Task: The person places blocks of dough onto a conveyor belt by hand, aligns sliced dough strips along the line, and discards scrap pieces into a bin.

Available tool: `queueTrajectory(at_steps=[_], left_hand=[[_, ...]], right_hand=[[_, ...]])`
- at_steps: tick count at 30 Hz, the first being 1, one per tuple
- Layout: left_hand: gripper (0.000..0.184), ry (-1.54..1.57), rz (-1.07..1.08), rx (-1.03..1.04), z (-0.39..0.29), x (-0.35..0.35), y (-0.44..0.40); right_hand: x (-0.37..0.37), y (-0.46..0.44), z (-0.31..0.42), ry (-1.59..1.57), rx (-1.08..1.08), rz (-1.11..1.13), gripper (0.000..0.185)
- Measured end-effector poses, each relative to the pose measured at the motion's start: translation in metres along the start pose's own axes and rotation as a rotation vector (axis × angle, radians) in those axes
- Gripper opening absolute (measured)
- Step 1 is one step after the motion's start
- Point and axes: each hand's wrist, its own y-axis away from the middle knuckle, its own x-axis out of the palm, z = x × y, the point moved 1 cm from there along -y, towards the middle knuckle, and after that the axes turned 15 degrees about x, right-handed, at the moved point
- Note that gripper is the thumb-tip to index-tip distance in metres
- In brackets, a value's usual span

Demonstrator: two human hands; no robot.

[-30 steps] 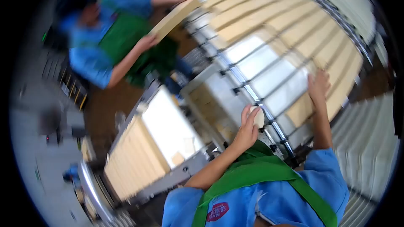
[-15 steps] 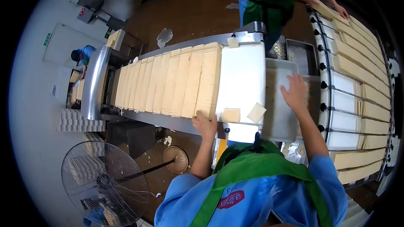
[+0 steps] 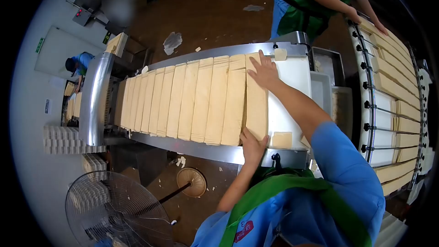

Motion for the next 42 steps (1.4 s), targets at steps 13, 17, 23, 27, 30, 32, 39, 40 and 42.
queueTrajectory(at_steps=[13, 17, 23, 27, 30, 32, 39, 40, 42], left_hand=[[0.089, -0.044, 0.317, 0.238, -0.009, -0.013, -0.016], [0.096, -0.125, 0.52, 0.089, -0.044, -0.003, -0.025], [0.077, 0.059, 0.176, 0.407, -0.087, 0.039, -0.02], [0.077, 0.129, 0.253, 0.602, -0.17, 0.073, -0.003], [0.073, 0.248, 0.405, 0.89, -0.233, 0.095, 0.021], [0.073, 0.282, 0.507, 0.975, -0.27, 0.108, 0.041], [0.072, 0.4, 0.904, 1.078, -0.328, 0.165, 0.08], [0.072, 0.402, 0.887, 1.103, -0.332, 0.172, 0.08], [0.072, 0.372, 0.915, 1.074, -0.341, 0.184, 0.083]], right_hand=[[-0.061, 0.007, -0.063, -0.016, 0.684, 0.225, 0.082], [-0.043, 0.038, -0.13, -0.248, 0.684, -0.067, 0.088], [-0.09, 0.139, -0.234, -0.789, 0.871, -0.366, 0.08], [-0.15, 0.251, -0.327, -0.813, 1.082, -0.649, 0.072], [-0.175, 0.324, -0.403, -0.693, 1.324, -0.709, 0.077], [-0.187, 0.364, -0.452, -0.516, 1.527, -0.507, 0.078], [-0.186, 0.395, -0.604, -0.11, 1.482, -0.166, 0.062], [-0.187, 0.394, -0.615, -0.105, 1.492, -0.154, 0.062], [-0.188, 0.392, -0.632, -0.136, 1.504, -0.107, 0.062]])
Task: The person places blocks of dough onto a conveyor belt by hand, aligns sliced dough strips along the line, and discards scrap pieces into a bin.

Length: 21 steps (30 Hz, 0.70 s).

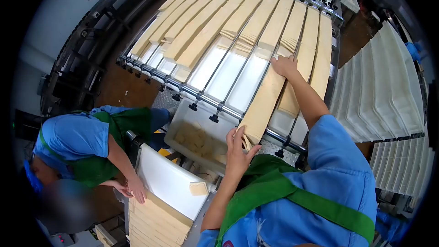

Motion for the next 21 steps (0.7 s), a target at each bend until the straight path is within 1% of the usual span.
queueTrajectory(at_steps=[2, 4, 5, 7, 8, 10, 11, 13, 14, 16, 17, 19, 20, 21], left_hand=[[0.072, 0.006, 0.022, -0.043, 0.003, 0.008, -0.011], [0.072, -0.01, 0.032, -0.08, 0.004, 0.015, -0.02], [0.072, -0.015, 0.03, -0.088, 0.005, 0.019, -0.024], [0.072, -0.012, 0.076, -0.095, 0.008, 0.025, -0.033], [0.072, -0.018, 0.073, -0.098, 0.01, 0.029, -0.036], [0.072, -0.03, 0.071, -0.067, 0.013, 0.038, -0.043], [0.072, -0.033, 0.073, -0.068, 0.014, 0.041, -0.046], [0.073, -0.026, 0.102, -0.119, 0.014, 0.046, -0.052], [0.073, -0.027, 0.103, -0.12, 0.014, 0.048, -0.056], [0.066, 0.009, 0.127, -0.074, 0.014, 0.052, -0.065], [0.066, 0.005, 0.127, -0.076, 0.017, 0.054, -0.069], [0.059, 0.066, 0.121, 0.052, 0.02, 0.058, -0.078], [0.058, 0.192, 0.149, -0.076, 0.018, 0.056, -0.078], [0.058, 0.188, 0.137, -0.079, 0.019, 0.055, -0.074]], right_hand=[[-0.001, -0.011, 0.0, 0.015, 0.013, 0.049, 0.063], [0.004, -0.018, -0.004, -0.027, 0.038, -0.043, 0.064], [0.007, -0.021, -0.005, -0.027, 0.032, -0.036, 0.064], [0.011, -0.029, -0.007, -0.055, 0.022, -0.242, 0.058], [0.013, -0.034, -0.008, -0.059, 0.016, -0.239, 0.058], [0.008, -0.038, -0.011, -0.109, -0.038, -0.24, 0.05], [0.009, -0.039, -0.012, -0.111, -0.038, -0.237, 0.05], [0.008, -0.037, -0.014, -0.142, -0.095, -0.406, 0.042], [0.006, -0.037, -0.017, -0.143, -0.094, -0.404, 0.042], [-0.018, -0.015, -0.015, -0.121, -0.049, -0.278, 0.05], [-0.009, -0.014, -0.015, -0.123, -0.052, -0.275, 0.05], [0.012, -0.014, -0.013, -0.157, -0.006, -0.561, 0.059], [0.018, -0.016, -0.013, -0.16, -0.015, -0.56, 0.059], [0.023, -0.018, -0.013, -0.186, 0.0, -0.475, 0.063]])
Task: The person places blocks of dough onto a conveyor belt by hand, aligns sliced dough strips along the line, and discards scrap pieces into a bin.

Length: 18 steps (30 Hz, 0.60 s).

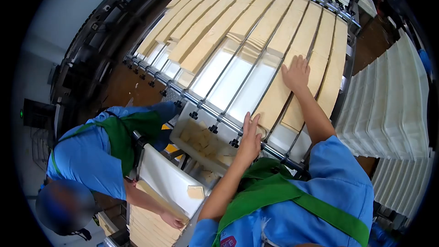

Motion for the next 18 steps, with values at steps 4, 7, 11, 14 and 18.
queueTrajectory(at_steps=[4, 7, 11, 14, 18], left_hand=[[0.058, -0.177, -0.158, 0.117, 0.005, -0.017, 0.036], [0.056, -0.178, -0.432, -0.009, -0.001, -0.047, 0.078], [0.051, -0.29, -0.643, -0.167, 0.015, -0.075, 0.167], [0.043, -0.288, -0.953, -0.17, 0.014, -0.089, 0.233], [0.04, -0.492, -1.345, -0.441, 0.013, -0.105, 0.335]], right_hand=[[0.009, 0.001, 0.001, 0.039, 0.03, 0.078, 0.07], [-0.016, 0.026, 0.03, 0.014, -0.092, 0.117, 0.068], [-0.006, 0.112, 0.08, -0.2, -0.534, 0.187, 0.061], [-0.042, 0.205, 0.124, -0.533, -0.855, 0.281, 0.049], [-0.108, 0.344, 0.165, -0.749, -1.403, 0.766, 0.029]])
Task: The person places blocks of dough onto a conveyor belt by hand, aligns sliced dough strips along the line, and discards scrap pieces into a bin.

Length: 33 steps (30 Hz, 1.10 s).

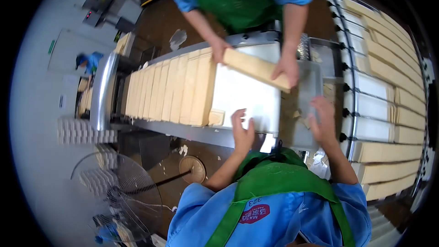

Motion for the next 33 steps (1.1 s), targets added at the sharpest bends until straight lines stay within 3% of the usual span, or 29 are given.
queueTrajectory(at_steps=[2, 3, 5, 9, 12, 15, 25, 27, 31, 32, 33], left_hand=[[0.052, -0.401, -0.093, -0.042, 0.051, -0.044, 0.009], [0.052, -0.405, -0.106, -0.055, 0.077, -0.062, 0.016], [0.068, -0.709, -0.171, -0.311, 0.124, -0.096, 0.027], [0.083, -0.51, -0.067, -0.449, 0.174, -0.136, 0.016], [0.087, -0.435, -0.024, -0.527, 0.154, -0.131, -0.011], [0.087, -0.323, -0.021, -0.428, 0.164, -0.128, -0.01], [0.092, -0.405, 0.24, -0.447, 0.165, -0.145, -0.028], [0.096, -0.434, 0.287, -0.481, 0.17, -0.143, -0.029], [0.092, -0.453, 0.315, -0.283, 0.195, -0.138, -0.014], [0.093, -0.392, 0.395, -0.36, 0.183, -0.139, -0.025], [0.094, -0.327, 0.381, -0.292, 0.179, -0.133, -0.028]], right_hand=[[0.052, -0.01, 0.04, -0.087, -0.163, 0.193, 0.029], [0.078, -0.016, 0.057, -0.095, -0.183, 0.241, 0.03], [0.136, -0.036, 0.08, -0.1, -0.178, 0.311, 0.031], [0.255, -0.085, 0.093, 0.056, -0.104, 0.364, 0.039], [0.32, -0.122, 0.106, 0.222, -0.005, 0.379, 0.052], [0.364, -0.161, 0.126, 0.334, 0.064, 0.327, 0.063], [0.417, -0.241, 0.182, 0.498, 0.343, 0.521, 0.07], [0.415, -0.242, 0.178, 0.539, 0.302, 0.489, 0.072], [0.351, -0.235, 0.177, 0.435, 0.608, 0.46, 0.068], [0.337, -0.233, 0.164, 0.455, 0.695, 0.417, 0.073], [0.323, -0.232, 0.147, 0.432, 0.794, 0.369, 0.078]])
